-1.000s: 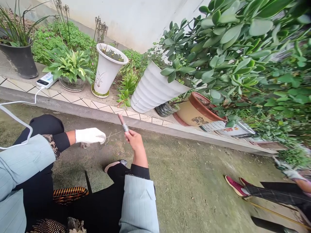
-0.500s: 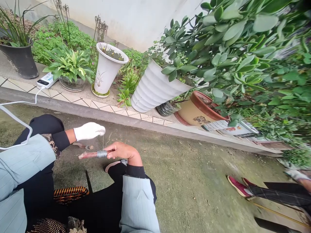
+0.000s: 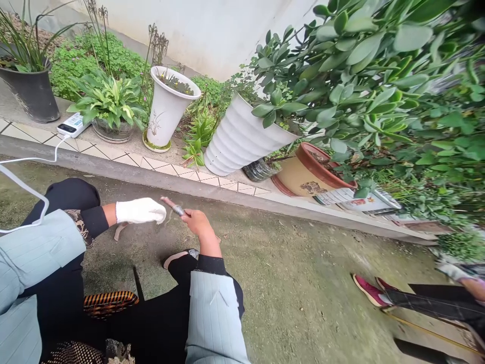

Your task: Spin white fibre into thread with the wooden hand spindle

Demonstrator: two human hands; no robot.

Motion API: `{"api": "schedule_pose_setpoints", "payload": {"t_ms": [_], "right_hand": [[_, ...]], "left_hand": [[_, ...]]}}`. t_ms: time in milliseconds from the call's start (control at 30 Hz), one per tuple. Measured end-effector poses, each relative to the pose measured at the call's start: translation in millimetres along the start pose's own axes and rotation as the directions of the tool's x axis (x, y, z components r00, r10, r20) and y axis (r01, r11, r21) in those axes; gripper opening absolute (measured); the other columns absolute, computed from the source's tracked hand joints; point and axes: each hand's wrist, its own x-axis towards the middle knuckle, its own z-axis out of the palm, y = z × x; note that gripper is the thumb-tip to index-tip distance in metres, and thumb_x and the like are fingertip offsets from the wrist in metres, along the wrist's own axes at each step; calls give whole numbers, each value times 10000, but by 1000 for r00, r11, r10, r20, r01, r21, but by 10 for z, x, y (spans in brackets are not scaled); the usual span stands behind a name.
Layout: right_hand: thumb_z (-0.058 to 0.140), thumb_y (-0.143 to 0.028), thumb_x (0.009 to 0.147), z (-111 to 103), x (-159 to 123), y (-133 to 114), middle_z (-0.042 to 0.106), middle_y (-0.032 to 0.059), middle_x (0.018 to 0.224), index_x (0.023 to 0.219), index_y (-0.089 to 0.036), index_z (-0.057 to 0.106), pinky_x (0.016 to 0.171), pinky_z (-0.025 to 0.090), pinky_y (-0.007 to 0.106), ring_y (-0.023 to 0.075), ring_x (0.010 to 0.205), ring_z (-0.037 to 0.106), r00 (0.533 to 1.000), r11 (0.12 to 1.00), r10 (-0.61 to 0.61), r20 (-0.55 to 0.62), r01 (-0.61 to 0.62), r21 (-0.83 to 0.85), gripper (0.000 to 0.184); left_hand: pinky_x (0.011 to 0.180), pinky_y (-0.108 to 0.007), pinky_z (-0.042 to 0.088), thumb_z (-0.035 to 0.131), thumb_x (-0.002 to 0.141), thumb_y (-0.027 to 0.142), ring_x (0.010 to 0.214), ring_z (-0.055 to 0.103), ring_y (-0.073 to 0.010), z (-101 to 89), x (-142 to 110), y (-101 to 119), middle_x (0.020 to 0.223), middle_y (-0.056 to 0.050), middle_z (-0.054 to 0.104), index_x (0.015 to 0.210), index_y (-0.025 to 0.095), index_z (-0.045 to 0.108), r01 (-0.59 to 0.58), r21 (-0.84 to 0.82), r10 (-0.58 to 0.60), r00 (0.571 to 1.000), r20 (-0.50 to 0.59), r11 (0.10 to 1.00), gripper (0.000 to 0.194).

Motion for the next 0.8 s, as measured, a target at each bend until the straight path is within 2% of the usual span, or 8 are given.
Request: {"api": "schedule_pose_setpoints", "payload": {"t_ms": [67, 133, 233, 300, 367, 433, 500, 800], "right_hand": [[582, -230, 759, 44, -35, -92, 600, 4, 666, 854, -188, 718, 581, 336, 235, 112, 590, 474, 963, 997, -58, 263, 71, -39, 170], [593, -205, 744, 62, -87, -163, 587, -14, 643, 847, -184, 719, 569, 344, 218, 96, 571, 470, 855, 986, -165, 491, 157, 59, 165], [630, -246, 722, 4, -189, -209, 590, -27, 676, 948, -178, 717, 587, 375, 208, 90, 602, 473, 704, 915, -384, 597, 206, 346, 251], [666, -299, 705, -89, -261, -196, 588, -23, 701, 1031, -165, 694, 601, 387, 219, 91, 611, 459, 754, 812, -488, 439, 209, 544, 354], [668, -344, 714, -193, -313, -151, 572, -10, 705, 1014, -150, 681, 594, 385, 230, 90, 593, 434, 880, 658, -463, 108, 259, 707, 357], [625, -395, 753, -270, -321, -82, 561, 12, 728, 923, -154, 667, 572, 379, 238, 92, 581, 419, 930, 500, -288, -230, 351, 792, 298], [606, -425, 761, -297, -278, 4, 558, 27, 751, 843, -164, 639, 551, 372, 240, 96, 579, 421, 920, 442, -101, -379, 383, 811, 276], [568, -335, 729, -144, -4, 254, 558, -17, 667, 1015, -156, 679, 541, 338, 239, 94, 528, 412, 976, 856, 58, -209, 59, 514, 355]], "left_hand": [[631, -197, 375, 417, 850, 298, 633, 482, -107, -56, -18, -15, 699, 11, 586, 752, 149, 589, 66, 46, -62, 994, -90, 997, 248], [606, -193, 369, 427, 832, 298, 620, 481, -108, -104, -28, -37, 676, 17, 588, 744, 151, 586, 137, 74, -124, 979, -163, 988, 233], [594, -196, 367, 418, 829, 299, 623, 497, -116, -148, -24, -82, 669, 16, 597, 744, 158, 585, 226, 99, -194, 946, -259, 969, 234], [600, -204, 369, 405, 837, 305, 634, 510, -123, -151, -11, -115, 686, 7, 604, 758, 159, 587, 266, 94, -227, 925, -304, 959, 247], [613, -210, 372, 398, 849, 304, 645, 517, -127, -128, 3, -136, 703, 3, 608, 775, 160, 592, 277, 89, -241, 926, -292, 957, 253], [634, -212, 372, 406, 855, 293, 650, 515, -125, -78, 12, -135, 715, 4, 610, 768, 165, 594, 227, 106, -202, 957, -207, 968, 244], [660, -209, 371, 419, 862, 280, 656, 511, -121, -16, 13, -110, 734, 7, 612, 757, 173, 597, 104, 122, -95, 992, -79, 987, 233], [660, -201, 361, 435, 878, 280, 640, 491, -117, 27, -45, -33, 726, 5, 610, 760, 183, 600, -102, 167, 95, 994, 50, 981, 225]]}}
